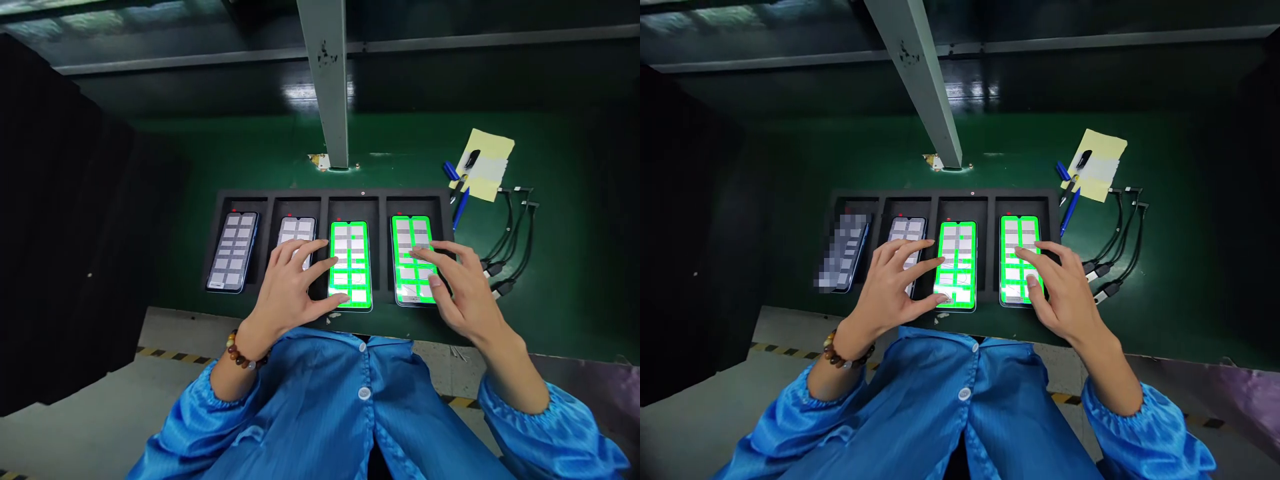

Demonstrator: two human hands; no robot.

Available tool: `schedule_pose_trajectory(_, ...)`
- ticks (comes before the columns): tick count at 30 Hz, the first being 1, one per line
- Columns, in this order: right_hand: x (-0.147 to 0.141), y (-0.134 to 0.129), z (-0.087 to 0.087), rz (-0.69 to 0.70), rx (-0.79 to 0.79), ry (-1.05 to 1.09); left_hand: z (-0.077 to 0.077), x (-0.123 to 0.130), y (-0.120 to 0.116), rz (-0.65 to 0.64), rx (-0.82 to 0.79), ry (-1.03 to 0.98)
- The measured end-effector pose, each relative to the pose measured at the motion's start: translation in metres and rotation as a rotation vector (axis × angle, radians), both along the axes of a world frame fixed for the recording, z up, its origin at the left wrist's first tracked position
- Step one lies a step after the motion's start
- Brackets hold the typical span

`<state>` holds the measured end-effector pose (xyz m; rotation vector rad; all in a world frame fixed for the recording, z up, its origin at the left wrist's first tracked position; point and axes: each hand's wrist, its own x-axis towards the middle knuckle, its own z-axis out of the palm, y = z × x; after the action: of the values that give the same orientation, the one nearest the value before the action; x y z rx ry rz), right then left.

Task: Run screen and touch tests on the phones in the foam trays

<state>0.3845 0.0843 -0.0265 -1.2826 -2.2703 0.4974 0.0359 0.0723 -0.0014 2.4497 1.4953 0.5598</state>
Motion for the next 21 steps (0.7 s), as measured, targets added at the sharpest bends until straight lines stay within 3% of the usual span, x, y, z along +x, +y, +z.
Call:
schedule_pose_trajectory(6, -0.016, 0.007, 0.000, 0.083, -0.010, -0.004, 0.000, 0.006, -0.001, -0.006, 0.016, -0.004)
schedule_pose_trajectory(14, 0.020, -0.007, 0.002, -0.104, -0.011, -0.026, -0.007, 0.035, 0.012, -0.135, -0.010, -0.035)
schedule_pose_trajectory(18, 0.014, 0.000, 0.001, -0.125, -0.011, -0.008, -0.006, 0.021, 0.013, -0.043, -0.001, -0.021)
schedule_pose_trajectory(21, -0.002, 0.010, -0.001, -0.058, -0.017, 0.007, -0.004, 0.007, 0.010, 0.044, 0.018, 0.009)
